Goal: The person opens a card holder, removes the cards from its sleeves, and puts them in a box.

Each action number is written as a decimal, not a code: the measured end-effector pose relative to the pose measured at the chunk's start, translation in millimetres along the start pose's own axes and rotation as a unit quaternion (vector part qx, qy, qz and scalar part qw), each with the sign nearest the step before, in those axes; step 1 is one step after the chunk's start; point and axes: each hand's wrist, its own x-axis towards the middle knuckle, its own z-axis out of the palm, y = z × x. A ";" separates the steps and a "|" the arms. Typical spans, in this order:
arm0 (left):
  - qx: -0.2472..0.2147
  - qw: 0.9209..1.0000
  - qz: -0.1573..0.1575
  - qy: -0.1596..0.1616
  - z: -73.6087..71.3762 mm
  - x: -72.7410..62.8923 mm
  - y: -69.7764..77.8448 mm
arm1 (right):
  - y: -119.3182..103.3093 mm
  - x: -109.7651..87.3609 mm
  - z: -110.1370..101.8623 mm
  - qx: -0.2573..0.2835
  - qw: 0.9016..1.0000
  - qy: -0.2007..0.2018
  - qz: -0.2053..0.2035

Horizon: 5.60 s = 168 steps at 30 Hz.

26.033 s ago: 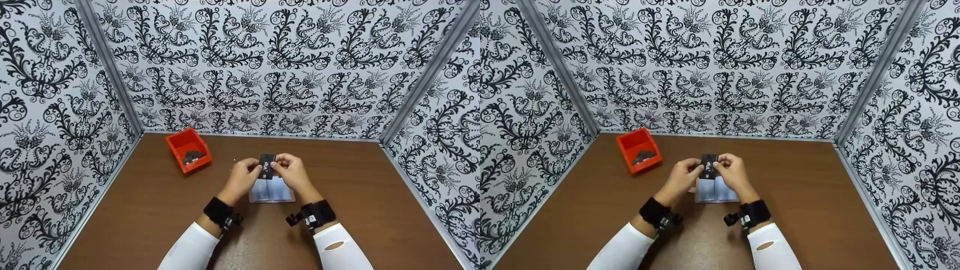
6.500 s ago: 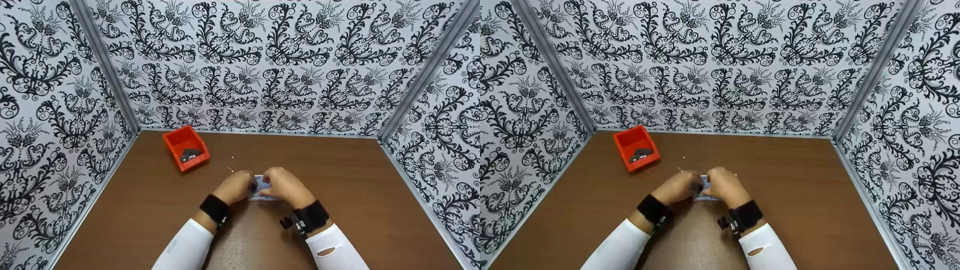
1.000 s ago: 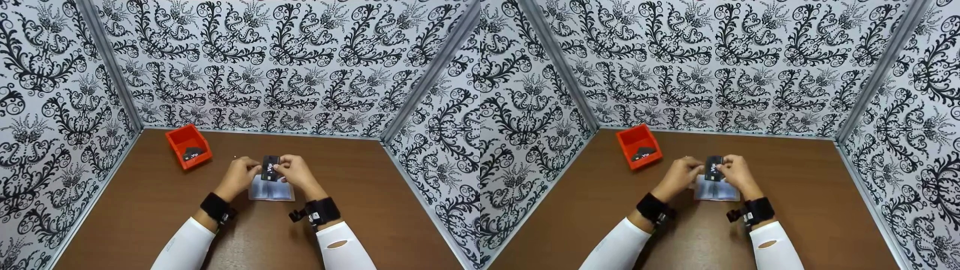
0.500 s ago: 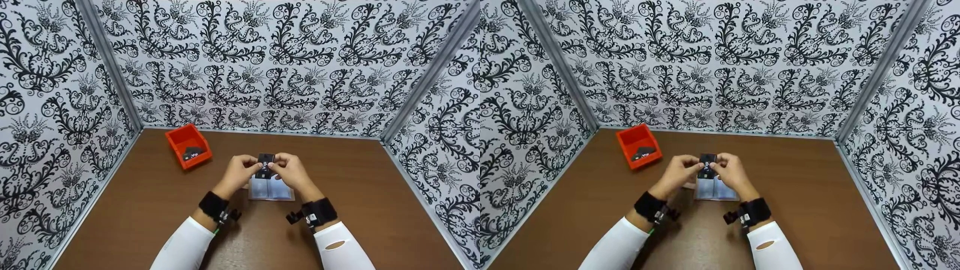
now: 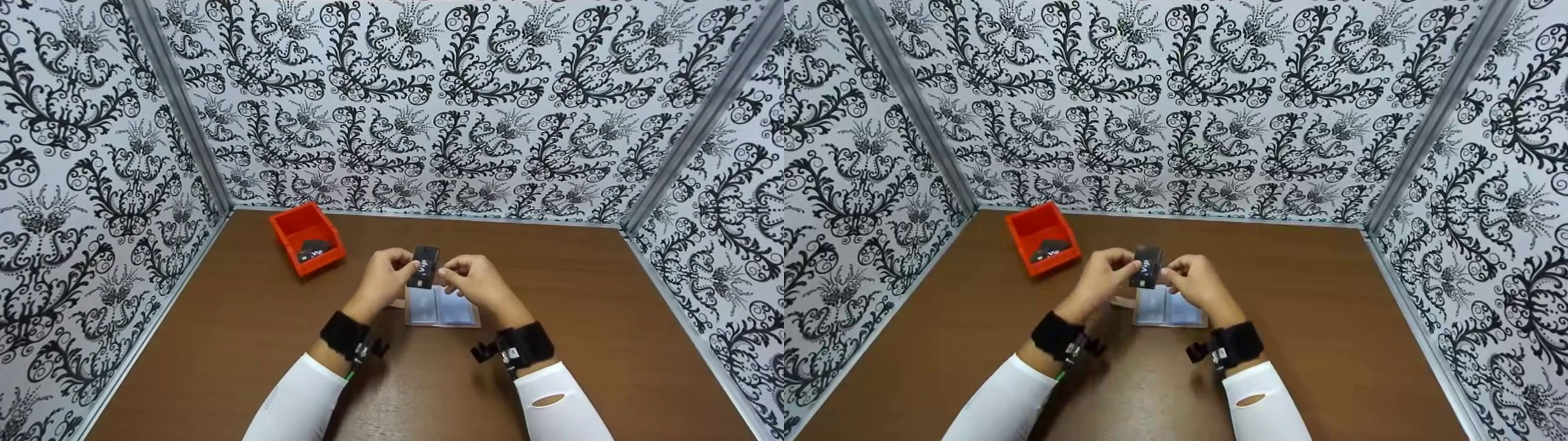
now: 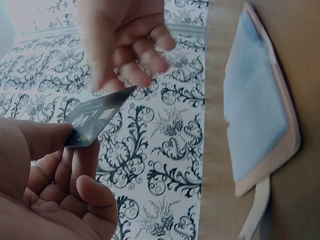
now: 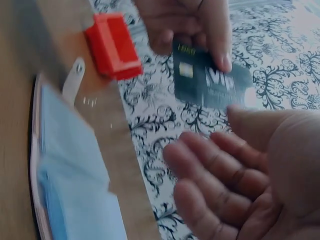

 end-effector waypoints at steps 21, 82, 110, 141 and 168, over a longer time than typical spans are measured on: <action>0.149 0.984 -0.052 0.083 -72.1 26.0 -2.6 | 17.0 -5.7 -1.3 -0.218 0.972 -0.049 0.076; 0.526 0.844 0.061 0.078 -122.2 68.6 -48.6 | 14.5 -4.6 -0.6 -0.236 0.968 -0.038 0.071; 0.370 0.894 0.100 -0.231 2.5 -3.9 -39.0 | 17.1 -6.3 4.2 -0.233 0.970 -0.024 0.063; 0.364 0.893 0.134 -0.228 5.5 -9.5 -42.6 | 20.7 -2.3 1.8 -0.237 0.970 -0.016 0.057; 0.309 0.911 0.134 -0.238 5.0 -9.3 -44.2 | -24.6 -19.6 33.9 -0.298 0.952 -0.012 -0.069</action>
